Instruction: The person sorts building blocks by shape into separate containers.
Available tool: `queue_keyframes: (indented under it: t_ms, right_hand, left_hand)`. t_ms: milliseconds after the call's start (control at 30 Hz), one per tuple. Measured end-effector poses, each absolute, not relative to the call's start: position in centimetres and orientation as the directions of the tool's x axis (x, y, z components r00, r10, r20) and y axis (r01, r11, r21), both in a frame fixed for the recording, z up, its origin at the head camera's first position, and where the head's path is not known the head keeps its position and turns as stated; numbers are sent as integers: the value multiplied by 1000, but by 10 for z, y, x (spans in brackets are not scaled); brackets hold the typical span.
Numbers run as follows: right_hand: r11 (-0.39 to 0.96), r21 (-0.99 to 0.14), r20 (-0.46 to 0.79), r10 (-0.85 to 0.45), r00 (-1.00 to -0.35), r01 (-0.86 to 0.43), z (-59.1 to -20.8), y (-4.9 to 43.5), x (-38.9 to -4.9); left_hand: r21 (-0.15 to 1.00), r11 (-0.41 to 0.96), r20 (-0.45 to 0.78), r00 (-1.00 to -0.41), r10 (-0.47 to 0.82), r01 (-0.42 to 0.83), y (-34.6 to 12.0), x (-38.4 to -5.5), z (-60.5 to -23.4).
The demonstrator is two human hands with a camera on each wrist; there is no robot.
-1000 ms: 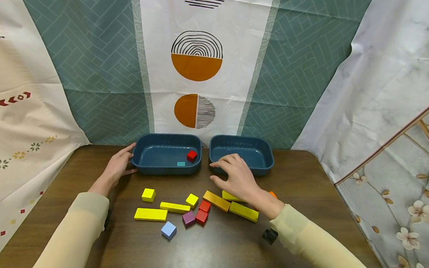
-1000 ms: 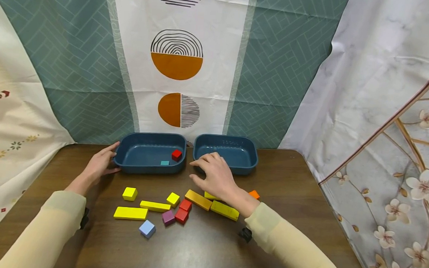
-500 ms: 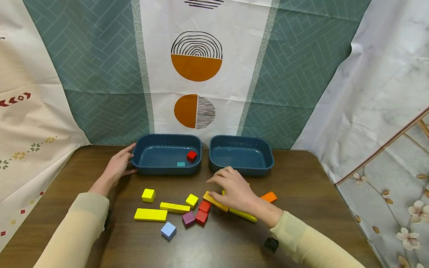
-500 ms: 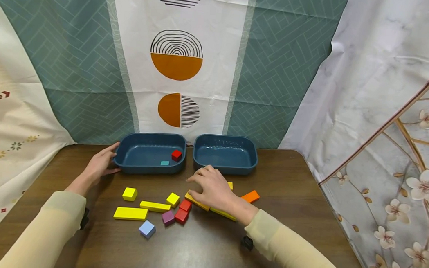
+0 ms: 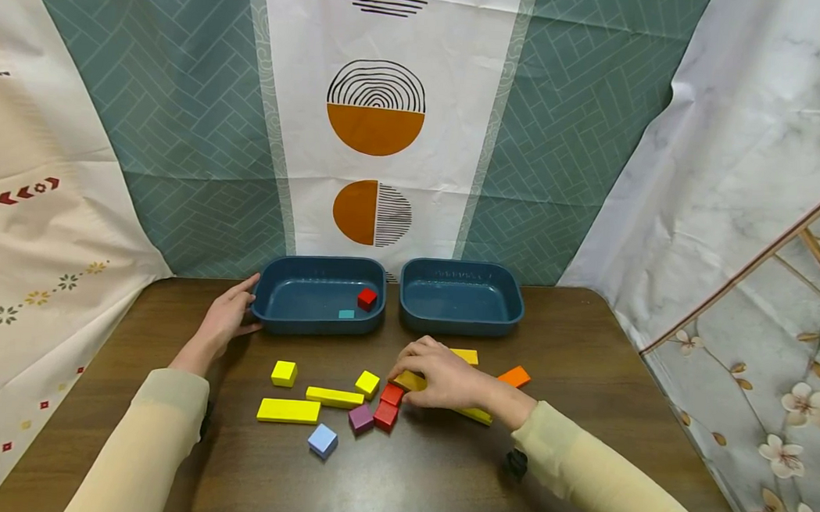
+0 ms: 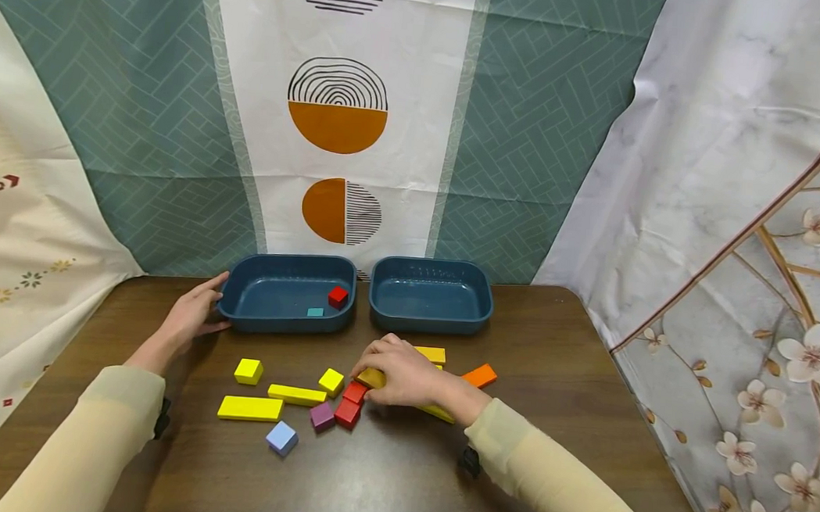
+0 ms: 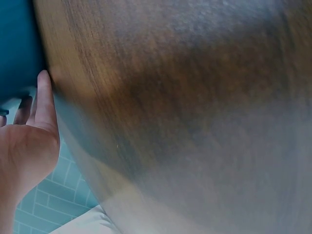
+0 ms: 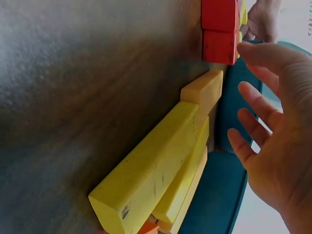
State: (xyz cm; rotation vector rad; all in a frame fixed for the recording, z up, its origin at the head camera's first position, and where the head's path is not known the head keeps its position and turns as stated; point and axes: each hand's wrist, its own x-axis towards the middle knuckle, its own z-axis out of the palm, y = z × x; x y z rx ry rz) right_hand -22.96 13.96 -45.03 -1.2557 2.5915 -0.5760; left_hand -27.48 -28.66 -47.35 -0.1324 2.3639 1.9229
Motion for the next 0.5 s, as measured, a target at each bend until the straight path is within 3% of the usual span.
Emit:
queue_keyframes:
  t_ms: [500]
  right_hand:
    - [560,-473,-82,-797,-599,-680,-460,140,-248]
  left_hand:
    - [971,195,-135,-991,-17,-136,-286,-275,-474]
